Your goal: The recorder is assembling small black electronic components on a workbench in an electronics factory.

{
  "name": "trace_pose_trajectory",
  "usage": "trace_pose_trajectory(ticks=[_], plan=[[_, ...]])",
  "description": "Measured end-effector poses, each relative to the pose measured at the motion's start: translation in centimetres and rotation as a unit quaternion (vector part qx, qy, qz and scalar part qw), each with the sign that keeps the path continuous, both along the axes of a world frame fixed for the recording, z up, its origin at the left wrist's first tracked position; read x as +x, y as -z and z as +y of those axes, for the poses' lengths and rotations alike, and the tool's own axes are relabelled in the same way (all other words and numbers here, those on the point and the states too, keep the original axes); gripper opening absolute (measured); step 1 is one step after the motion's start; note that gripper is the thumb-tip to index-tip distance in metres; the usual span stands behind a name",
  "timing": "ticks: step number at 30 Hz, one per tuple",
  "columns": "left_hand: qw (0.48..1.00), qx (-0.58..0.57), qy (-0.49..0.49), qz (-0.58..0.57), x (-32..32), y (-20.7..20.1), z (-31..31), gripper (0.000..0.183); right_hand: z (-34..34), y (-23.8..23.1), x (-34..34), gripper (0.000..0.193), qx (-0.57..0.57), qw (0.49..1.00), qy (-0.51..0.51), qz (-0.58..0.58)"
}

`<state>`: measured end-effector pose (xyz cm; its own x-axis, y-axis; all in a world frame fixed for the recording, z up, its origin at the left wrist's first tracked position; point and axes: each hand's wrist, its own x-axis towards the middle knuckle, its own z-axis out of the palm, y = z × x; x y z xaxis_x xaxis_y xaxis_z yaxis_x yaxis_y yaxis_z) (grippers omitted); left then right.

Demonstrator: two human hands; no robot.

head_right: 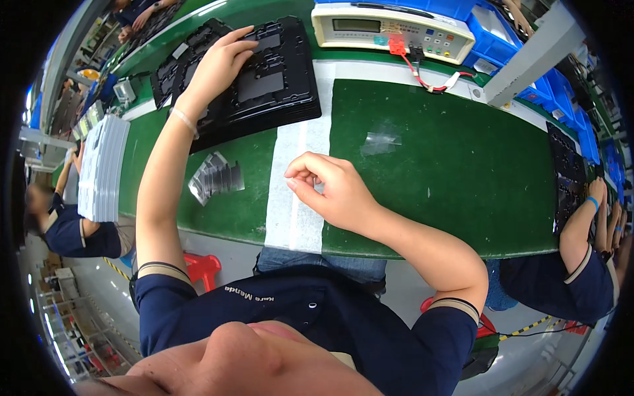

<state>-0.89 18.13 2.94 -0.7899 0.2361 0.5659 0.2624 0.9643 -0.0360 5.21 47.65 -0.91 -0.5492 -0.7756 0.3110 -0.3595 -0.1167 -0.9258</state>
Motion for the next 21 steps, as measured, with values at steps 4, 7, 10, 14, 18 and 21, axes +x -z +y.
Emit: trace_pose_trajectory(ticks=[4, 7, 10, 14, 18, 21], plan=[[0.924, 0.207, 0.115, -0.3, 8.8, -3.7, 2.9, 0.026, -0.1, -0.3, 0.2, 0.008, 0.02, 1.0, 0.016, 0.001], [0.832, 0.166, 0.202, -0.49, 14.3, -3.4, 2.5, 0.049, -0.5, 0.0, 0.3, 0.008, 0.022, 1.0, 0.002, -0.002], [0.906, 0.099, 0.031, -0.41, 16.6, -0.3, 2.3, 0.054, -0.7, 0.3, 0.5, 0.008, 0.025, 1.0, 0.0, 0.003], [0.911, 0.112, -0.056, -0.394, 16.3, 1.9, 2.1, 0.046, -0.9, 1.0, 0.5, 0.008, 0.034, 0.999, -0.004, -0.004], [0.907, 0.087, -0.051, -0.408, 15.7, 2.0, 1.9, 0.038, -1.0, 1.4, 0.2, 0.009, 0.061, 0.998, 0.003, -0.005], [0.892, 0.217, -0.043, -0.393, 15.8, 1.7, 3.2, 0.037, -1.1, 1.3, -0.1, 0.011, 0.064, 0.998, -0.007, -0.009]])
